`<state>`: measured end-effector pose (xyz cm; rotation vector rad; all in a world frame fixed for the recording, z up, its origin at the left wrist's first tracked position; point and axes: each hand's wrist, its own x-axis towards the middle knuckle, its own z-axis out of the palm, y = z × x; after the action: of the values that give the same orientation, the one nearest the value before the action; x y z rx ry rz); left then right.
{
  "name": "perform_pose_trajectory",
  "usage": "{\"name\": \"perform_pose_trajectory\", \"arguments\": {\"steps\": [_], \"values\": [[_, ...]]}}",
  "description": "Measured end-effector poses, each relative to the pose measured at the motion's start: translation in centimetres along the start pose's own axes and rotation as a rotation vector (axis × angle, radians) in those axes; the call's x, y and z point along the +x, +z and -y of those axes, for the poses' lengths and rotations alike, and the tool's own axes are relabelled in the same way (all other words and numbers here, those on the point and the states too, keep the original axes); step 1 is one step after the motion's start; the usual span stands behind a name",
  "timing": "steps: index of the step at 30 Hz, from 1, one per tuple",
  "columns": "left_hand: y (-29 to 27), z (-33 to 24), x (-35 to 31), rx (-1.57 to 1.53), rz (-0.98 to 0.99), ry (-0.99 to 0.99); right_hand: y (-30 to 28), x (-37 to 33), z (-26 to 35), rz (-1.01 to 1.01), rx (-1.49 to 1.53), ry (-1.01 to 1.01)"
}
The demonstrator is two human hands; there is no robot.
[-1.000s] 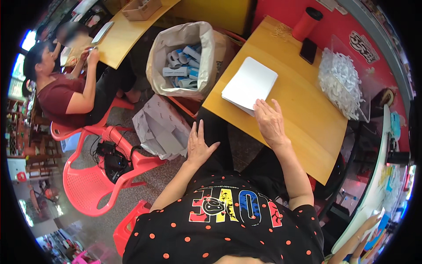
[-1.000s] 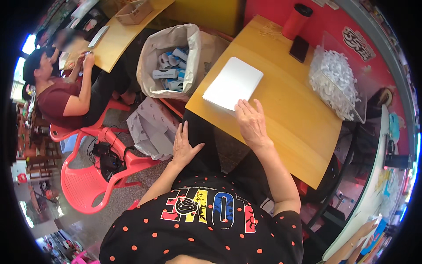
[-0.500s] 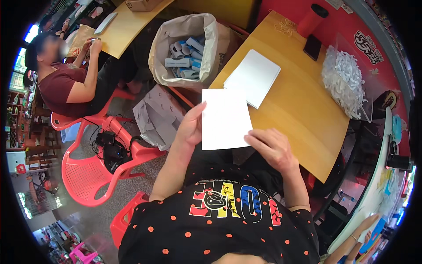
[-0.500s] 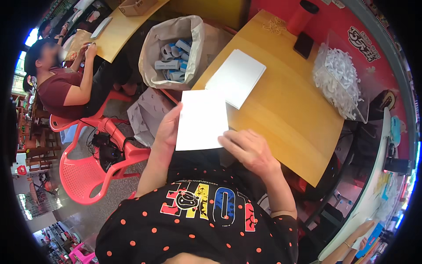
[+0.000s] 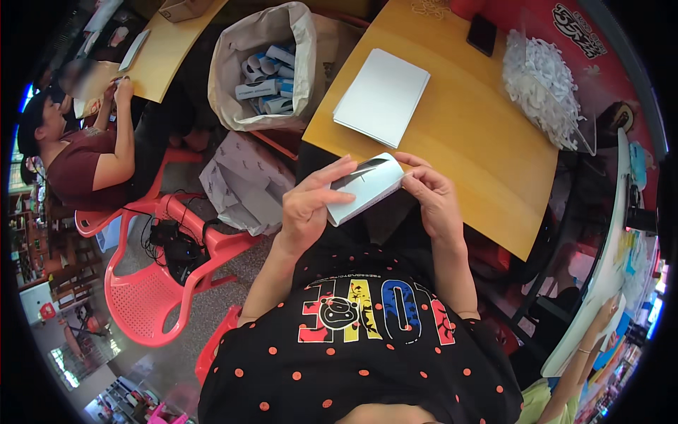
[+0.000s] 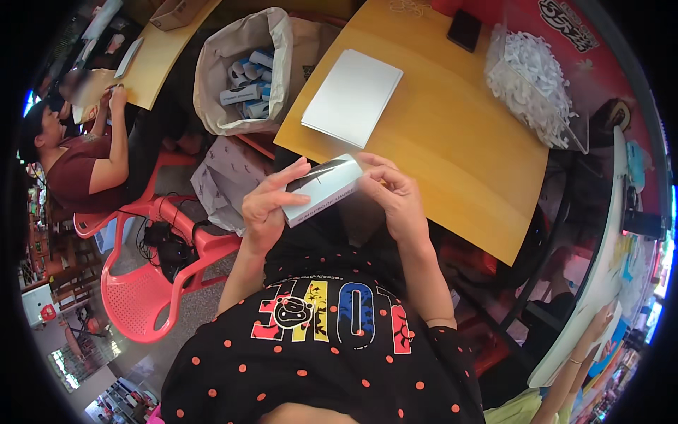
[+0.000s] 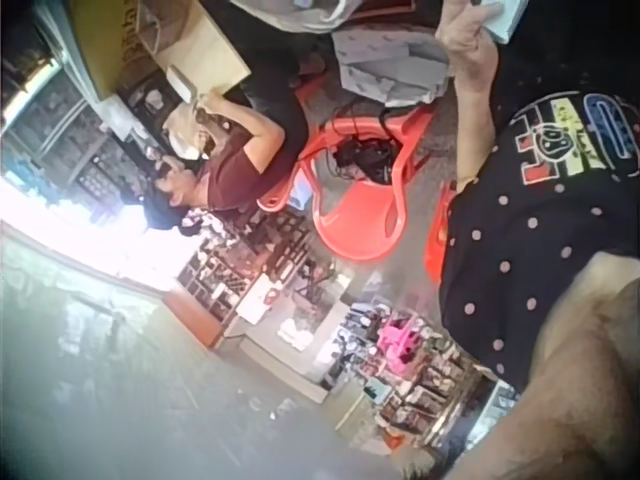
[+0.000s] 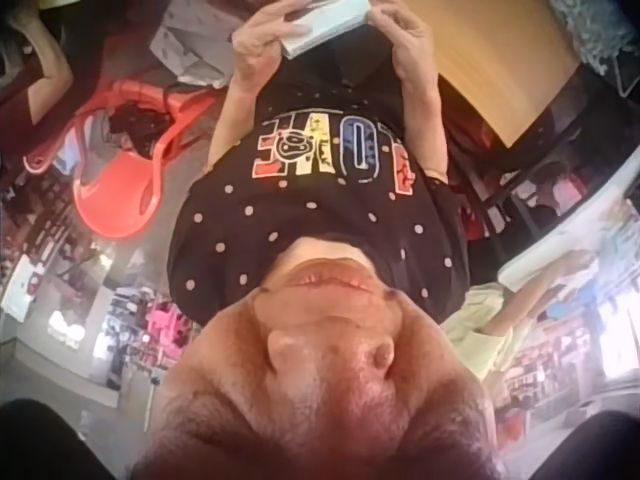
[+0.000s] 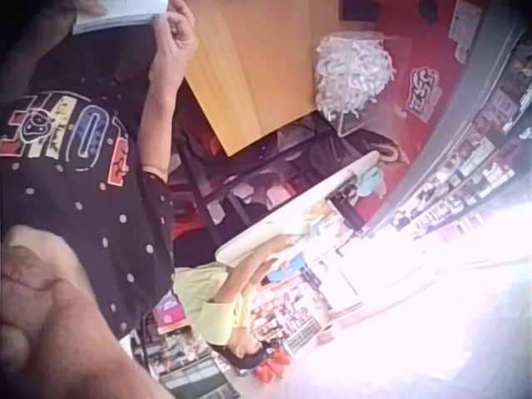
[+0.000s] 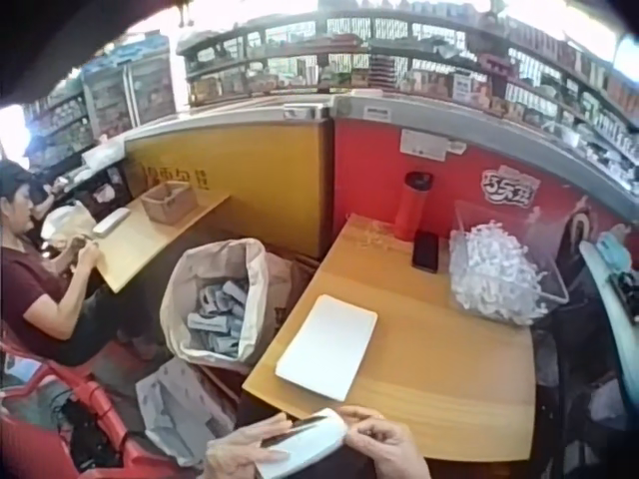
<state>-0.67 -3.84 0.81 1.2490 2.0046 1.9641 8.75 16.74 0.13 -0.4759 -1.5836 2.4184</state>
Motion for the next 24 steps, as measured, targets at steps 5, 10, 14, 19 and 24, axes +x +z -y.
{"name": "perform_pose_trajectory", "arguments": {"steps": [5, 10, 14, 19, 24], "values": [[-0.2, -0.1, 0.0, 0.049, 0.112, 0.062, -0.5, 0.3, -1.3, 0.012, 0.060, 0.060], [0.4, -0.7, -0.6, 0.153, -0.070, -0.124, -0.4, 0.6, -2.0, -0.062, 0.067, -0.071], [0.4, -0.6, -2.3, -0.280, -0.437, -0.549, -0.1, 0.3, -0.9, -0.140, -0.125, -0.233], [0.0, -1.2, -2.3, -0.648, -0.119, -1.000, -0.2, -0.3, -0.8, -0.019, -0.246, -0.195], [0.0, -0.7, -2.8, -0.637, -0.071, -1.009, -0.2, -0.1, -1.6, -0.044, -0.076, -0.073]]}}
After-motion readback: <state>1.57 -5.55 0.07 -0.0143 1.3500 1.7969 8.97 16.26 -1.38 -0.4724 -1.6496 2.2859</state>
